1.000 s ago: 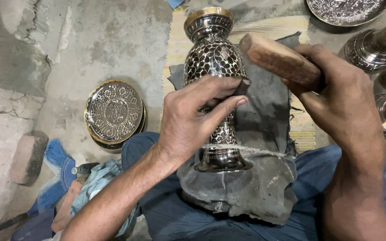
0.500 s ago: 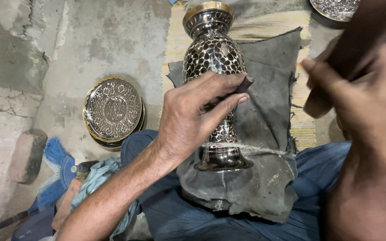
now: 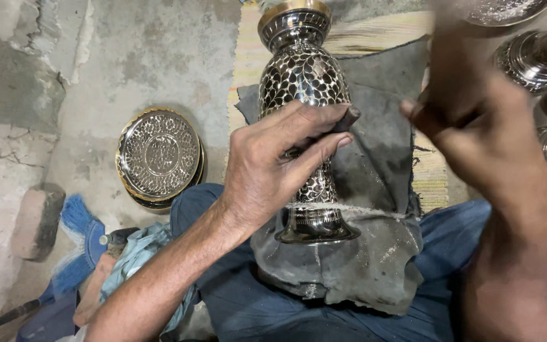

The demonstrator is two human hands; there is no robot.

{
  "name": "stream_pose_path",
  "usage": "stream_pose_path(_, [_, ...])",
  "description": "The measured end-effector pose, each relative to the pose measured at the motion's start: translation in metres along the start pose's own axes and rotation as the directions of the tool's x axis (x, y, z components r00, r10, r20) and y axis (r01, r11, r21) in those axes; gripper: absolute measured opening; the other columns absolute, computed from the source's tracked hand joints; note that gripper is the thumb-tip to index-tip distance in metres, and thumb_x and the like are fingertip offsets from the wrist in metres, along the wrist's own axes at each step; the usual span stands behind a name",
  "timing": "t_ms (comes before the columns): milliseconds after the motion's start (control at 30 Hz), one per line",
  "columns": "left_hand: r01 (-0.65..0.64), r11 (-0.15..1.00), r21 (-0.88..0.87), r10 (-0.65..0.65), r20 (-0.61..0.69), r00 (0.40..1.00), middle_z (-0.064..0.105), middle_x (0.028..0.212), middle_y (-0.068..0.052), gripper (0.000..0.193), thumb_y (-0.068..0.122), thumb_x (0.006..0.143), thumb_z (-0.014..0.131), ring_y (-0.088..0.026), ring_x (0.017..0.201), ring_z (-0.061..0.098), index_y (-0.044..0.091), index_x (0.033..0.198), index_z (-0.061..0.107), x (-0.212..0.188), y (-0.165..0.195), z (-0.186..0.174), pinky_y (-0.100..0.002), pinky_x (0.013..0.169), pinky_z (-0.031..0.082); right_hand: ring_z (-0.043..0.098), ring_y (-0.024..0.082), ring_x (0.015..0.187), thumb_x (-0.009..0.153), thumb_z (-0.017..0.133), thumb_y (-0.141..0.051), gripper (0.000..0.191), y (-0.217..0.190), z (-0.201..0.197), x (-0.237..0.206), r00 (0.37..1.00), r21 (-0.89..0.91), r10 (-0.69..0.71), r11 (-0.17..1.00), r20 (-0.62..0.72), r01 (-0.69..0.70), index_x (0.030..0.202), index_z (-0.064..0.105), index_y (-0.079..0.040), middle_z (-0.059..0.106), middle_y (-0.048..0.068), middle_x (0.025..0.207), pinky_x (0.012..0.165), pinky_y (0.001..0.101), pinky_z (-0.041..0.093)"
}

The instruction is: The person sits on the floor and uses a small metal punch and a wooden mallet to create a decorative pattern on a silver-colored metal vase. They repeatedly tap the punch against the vase's surface to form a textured design.

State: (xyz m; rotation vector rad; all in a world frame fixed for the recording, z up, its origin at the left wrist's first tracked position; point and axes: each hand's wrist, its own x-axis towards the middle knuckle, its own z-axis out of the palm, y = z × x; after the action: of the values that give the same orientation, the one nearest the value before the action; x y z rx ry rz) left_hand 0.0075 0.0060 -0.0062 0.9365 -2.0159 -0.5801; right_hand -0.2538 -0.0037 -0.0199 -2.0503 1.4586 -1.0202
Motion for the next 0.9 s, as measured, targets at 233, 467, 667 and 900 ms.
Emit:
stream_pose_path(233, [-0.022, 1.0, -0.012, 0.022, -0.003, 1.0, 0.076, 0.112, -0.003, 0.033, 0.011, 0.1, 0.08, -0.012, 0.101, 0.078, 0.01, 0.131, 0.068, -0.001, -0.003, -0.001, -0.023, 0.085, 0.069, 0.07, 0.022, 0.074, 0.096, 0.085, -0.011, 0.021, 0.004, -0.002, -0.001, 0.991, -0.056, 0.136, 0.989, -0.015, -0.137, 0.1, 0.066, -0.003, 0.071, 0.012, 0.086, 0.066, 0.0362, 0.053])
stream_pose_path(467, [-0.014, 1.0, -0.019, 0.014, 0.0, 1.0, 0.077, 0.112, -0.002, 0.034, 0.012, 0.098, 0.08, -0.01, 0.099, 0.078, 0.011, 0.13, 0.069, -0.002, -0.011, 0.004, -0.021, 0.081, 0.069, 0.071, 0.019, 0.073, 0.093, 0.083, -0.009, 0.018, 0.002, 0.006, -0.002, 0.999, -0.135, 0.013, 0.991, -0.042, -0.019, 0.099, 0.067, -0.004, 0.072, 0.01, 0.083, 0.068, 0.0366, 0.055])
stream_pose_path(667, [-0.023, 1.0, -0.021, 0.022, -0.002, 1.0, 0.076, 0.109, -0.004, 0.033, 0.012, 0.096, 0.081, -0.011, 0.094, 0.076, 0.008, 0.127, 0.07, -0.004, -0.014, 0.002, -0.022, 0.076, 0.067, 0.069, 0.02, 0.078, 0.09, 0.081, -0.004, 0.022, -0.009, 0.004, 0.005, 0.998, -0.062, 0.006, 0.998, -0.055, -0.01, 0.101, 0.061, -0.003, 0.068, 0.01, 0.086, 0.067, 0.0304, 0.054])
stream_pose_path(900, [-0.018, 0.999, -0.032, 0.018, 0.005, 1.0, 0.075, 0.109, -0.002, 0.032, 0.011, 0.097, 0.082, -0.01, 0.096, 0.077, 0.009, 0.127, 0.07, -0.004, -0.013, 0.0, -0.022, 0.081, 0.068, 0.072, 0.021, 0.08, 0.096, 0.08, -0.005, 0.021, -0.006, 0.006, 0.001, 1.0, -0.022, -0.006, 1.0, -0.009, 0.006, 0.102, 0.06, -0.001, 0.07, 0.011, 0.089, 0.069, 0.0345, 0.055])
